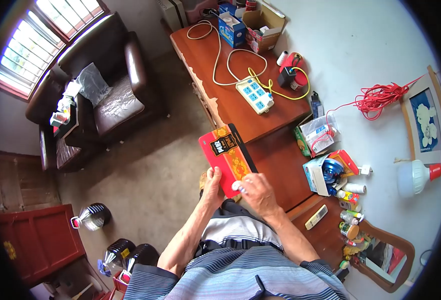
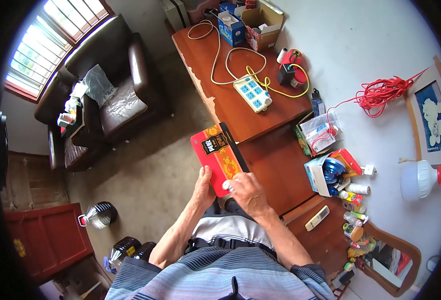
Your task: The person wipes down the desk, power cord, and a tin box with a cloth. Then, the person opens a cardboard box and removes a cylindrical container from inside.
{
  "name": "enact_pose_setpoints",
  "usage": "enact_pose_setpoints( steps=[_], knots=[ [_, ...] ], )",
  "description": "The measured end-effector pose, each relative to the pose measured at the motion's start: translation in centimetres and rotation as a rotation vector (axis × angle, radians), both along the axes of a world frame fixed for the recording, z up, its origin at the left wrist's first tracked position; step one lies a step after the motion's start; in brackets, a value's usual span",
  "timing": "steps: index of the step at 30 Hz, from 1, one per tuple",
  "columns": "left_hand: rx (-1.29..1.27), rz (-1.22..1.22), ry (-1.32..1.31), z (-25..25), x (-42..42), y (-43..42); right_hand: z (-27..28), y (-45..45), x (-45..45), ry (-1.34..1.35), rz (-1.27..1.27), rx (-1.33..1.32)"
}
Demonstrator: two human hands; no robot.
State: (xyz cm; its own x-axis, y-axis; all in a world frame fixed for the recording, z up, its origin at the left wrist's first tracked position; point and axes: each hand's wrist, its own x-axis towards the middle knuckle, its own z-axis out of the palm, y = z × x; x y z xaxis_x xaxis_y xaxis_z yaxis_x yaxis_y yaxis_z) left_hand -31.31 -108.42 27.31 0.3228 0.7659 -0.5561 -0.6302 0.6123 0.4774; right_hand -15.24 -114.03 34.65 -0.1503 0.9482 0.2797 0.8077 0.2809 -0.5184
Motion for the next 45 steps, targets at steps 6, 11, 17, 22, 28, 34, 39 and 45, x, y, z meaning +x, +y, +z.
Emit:
enact_pose_setpoints(
  steps=[6,11,17,22,28,34,39,45],
  knots=[
    [-0.037,-0.053,-0.002,-0.2,-1.3,0.9,0.8,1.4,0.1,-0.053,-0.037,-0.011],
    [-0.029,-0.07,0.011,-1.5,-2.7,0.7,-0.3,3.4,-2.4,-0.03,0.152,-0.012],
    [0.008,-0.167,0.089,-1.2,-5.2,0.0,-0.3,12.3,-4.4,0.031,0.123,0.086],
    [0.018,-0.065,0.135,-0.9,-7.0,0.0,-0.6,16.5,-7.3,-0.024,0.181,0.085],
    [0.022,-0.012,0.214,-0.7,-10.0,0.7,-1.9,15.9,-7.4,-0.009,-0.012,0.084],
    [-0.045,0.156,0.21,0.3,-11.0,3.2,-1.7,10.3,-10.1,0.052,0.119,-0.089],
    [-0.009,0.266,0.071,-1.2,-11.3,4.5,-1.0,7.7,-13.2,0.058,0.309,-0.037],
    [-0.036,0.339,0.047,-0.9,-11.7,5.2,-0.6,9.3,-11.4,0.019,0.295,-0.067]
  ],
)
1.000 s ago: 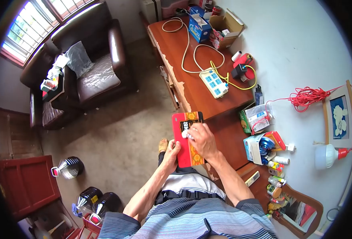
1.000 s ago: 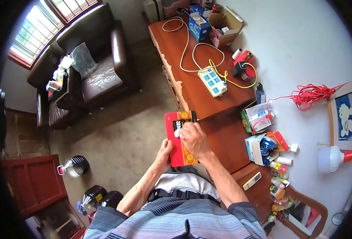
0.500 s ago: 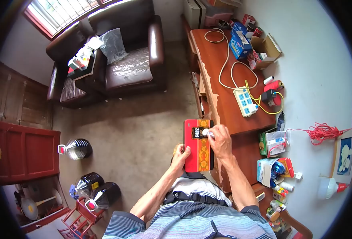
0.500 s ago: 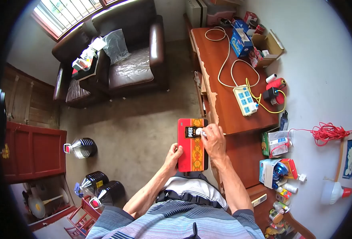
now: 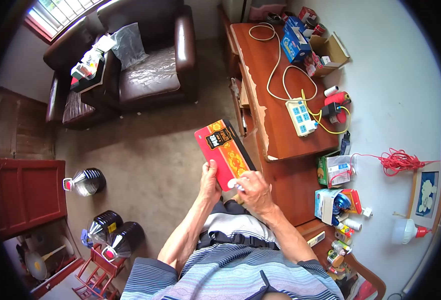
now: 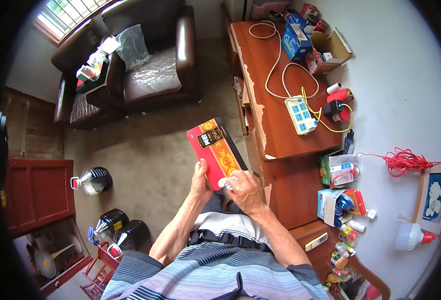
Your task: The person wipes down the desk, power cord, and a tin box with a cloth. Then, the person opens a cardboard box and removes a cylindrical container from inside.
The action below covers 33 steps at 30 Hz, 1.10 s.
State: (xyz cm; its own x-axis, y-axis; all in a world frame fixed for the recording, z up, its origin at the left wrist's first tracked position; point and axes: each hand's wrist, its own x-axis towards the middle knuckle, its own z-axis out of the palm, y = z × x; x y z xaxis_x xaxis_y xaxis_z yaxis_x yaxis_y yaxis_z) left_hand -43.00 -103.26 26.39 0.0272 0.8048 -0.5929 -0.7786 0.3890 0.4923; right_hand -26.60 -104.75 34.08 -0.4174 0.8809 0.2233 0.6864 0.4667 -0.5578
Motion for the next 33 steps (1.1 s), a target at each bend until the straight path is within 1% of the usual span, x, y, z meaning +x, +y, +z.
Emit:
enact_pose_setpoints(
  steps=[2,3,6,8,10,11,13,19,22,24,26,28,30,31,33],
  knots=[
    [-0.029,0.024,-0.001,0.0,-0.6,0.0,-0.3,0.7,1.3,-0.044,-0.13,0.031],
    [-0.029,0.028,-0.001,0.0,-0.9,-0.1,-0.6,0.9,1.9,0.007,-0.181,-0.028],
    [-0.014,0.026,-0.038,-0.1,-1.9,-0.3,-0.8,1.8,2.6,0.039,-0.241,-0.013],
    [-0.003,0.021,-0.04,-0.5,-2.4,-0.4,-0.4,1.9,2.1,0.056,-0.237,-0.014],
    [0.007,0.013,-0.041,-0.8,-2.6,-0.7,0.1,1.9,1.0,0.092,-0.176,-0.008],
    [0.007,0.01,-0.05,-0.2,-2.4,-0.8,0.3,1.9,0.5,0.093,-0.173,-0.008],
    [0.009,0.004,-0.057,0.3,-2.4,-0.8,0.6,1.9,-0.4,0.046,-0.06,-0.009],
    [0.031,-0.052,0.006,1.1,-3.0,-1.7,0.6,2.8,-2.0,0.056,-0.008,0.0],
    [0.046,-0.1,-0.008,0.9,-3.5,-2.0,0.5,3.9,-2.4,0.032,-0.001,0.003],
    [0.034,-0.126,0.018,0.8,-3.8,-2.1,0.2,4.9,-2.7,0.039,-0.006,0.007],
    [0.025,-0.149,0.033,0.8,-4.1,-2.3,0.1,6.1,-3.0,0.049,-0.037,0.072],
    [0.016,-0.171,0.048,0.8,-4.3,-2.5,0.1,7.5,-3.1,0.033,-0.042,0.06],
    [0.038,-0.226,0.058,0.8,-4.6,-2.6,-0.2,9.0,-3.6,0.05,-0.105,0.13],
    [0.039,-0.227,0.059,0.8,-4.7,-2.6,-0.3,9.4,-3.9,0.08,-0.128,0.119],
    [0.05,-0.282,0.102,1.3,-4.8,-2.5,0.3,10.4,-5.1,0.085,-0.097,0.138]
  ],
)
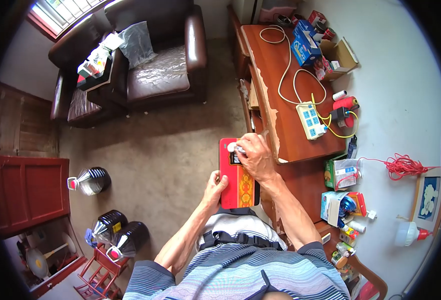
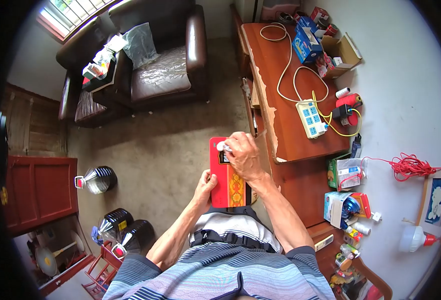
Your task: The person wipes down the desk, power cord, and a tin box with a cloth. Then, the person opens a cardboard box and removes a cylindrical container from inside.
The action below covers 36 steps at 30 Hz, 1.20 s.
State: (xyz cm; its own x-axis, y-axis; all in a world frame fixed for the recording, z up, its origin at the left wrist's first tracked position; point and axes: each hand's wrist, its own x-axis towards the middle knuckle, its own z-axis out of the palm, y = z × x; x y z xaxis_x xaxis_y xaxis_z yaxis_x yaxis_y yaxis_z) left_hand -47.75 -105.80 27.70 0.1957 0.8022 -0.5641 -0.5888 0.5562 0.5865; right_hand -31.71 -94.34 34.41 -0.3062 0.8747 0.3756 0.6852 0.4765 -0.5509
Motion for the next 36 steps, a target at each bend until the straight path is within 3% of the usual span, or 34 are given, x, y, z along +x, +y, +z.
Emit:
enact_pose_setpoints(
  steps=[10,13,22,25,29,36],
  knots=[
    [-0.033,0.074,0.05,-0.4,-2.0,1.1,-1.4,0.7,-0.7,-0.007,-0.048,-0.023],
    [-0.071,0.157,0.038,-0.3,-3.0,2.2,-1.7,-1.4,-0.3,-0.034,-0.023,-0.147],
    [-0.073,0.365,-0.032,-1.4,-2.8,3.5,-0.5,-7.7,-3.3,-0.011,0.399,-0.175],
    [-0.088,0.473,-0.059,-1.4,-2.3,2.9,-0.6,-7.5,-2.7,-0.019,0.436,-0.201],
    [-0.103,0.6,-0.02,-0.6,-2.9,2.3,-1.4,-7.3,0.5,-0.114,0.334,-0.19],
    [-0.206,0.838,0.053,-4.9,-6.1,-1.4,-5.9,-8.6,7.4,-0.084,0.129,-0.388]
  ],
)
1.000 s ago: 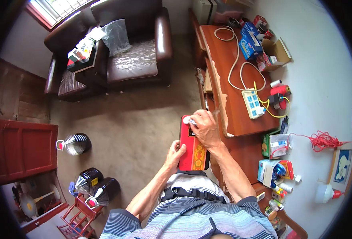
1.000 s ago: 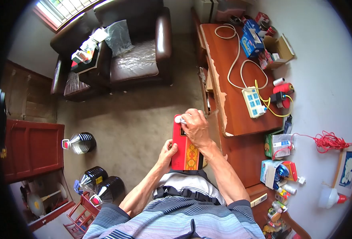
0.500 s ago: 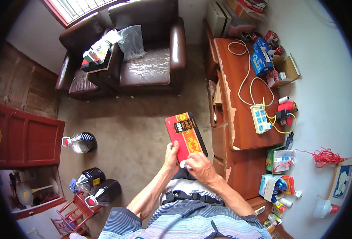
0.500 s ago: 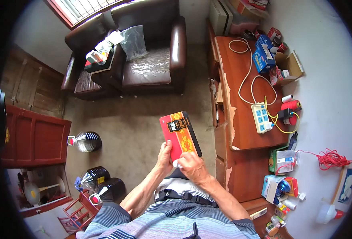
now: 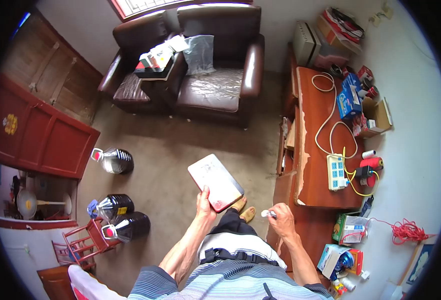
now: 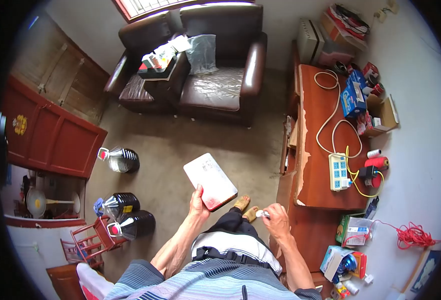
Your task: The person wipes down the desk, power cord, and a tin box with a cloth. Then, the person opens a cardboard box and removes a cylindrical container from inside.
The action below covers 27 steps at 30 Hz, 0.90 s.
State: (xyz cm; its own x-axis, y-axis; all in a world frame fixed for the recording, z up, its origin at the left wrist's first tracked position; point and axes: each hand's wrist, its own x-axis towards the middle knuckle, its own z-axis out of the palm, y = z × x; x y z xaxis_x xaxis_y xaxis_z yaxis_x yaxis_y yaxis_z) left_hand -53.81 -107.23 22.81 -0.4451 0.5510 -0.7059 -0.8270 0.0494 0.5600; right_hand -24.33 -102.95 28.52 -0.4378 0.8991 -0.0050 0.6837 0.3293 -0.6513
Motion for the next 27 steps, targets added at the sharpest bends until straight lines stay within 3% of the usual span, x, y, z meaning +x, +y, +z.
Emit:
enact_pose_setpoints(
  steps=[6,12,27],
  knots=[
    [-0.228,0.199,-0.071,-0.4,-2.0,-3.2,-2.3,-0.9,3.5,0.016,-0.123,-0.074],
    [-0.256,0.219,-0.078,-1.5,-4.4,-3.6,-2.1,-1.4,5.0,0.083,-0.288,-0.193],
    [-0.152,0.087,-0.086,-3.6,-16.2,11.3,-3.7,2.7,-1.1,0.021,-0.514,-0.297]
  ],
)
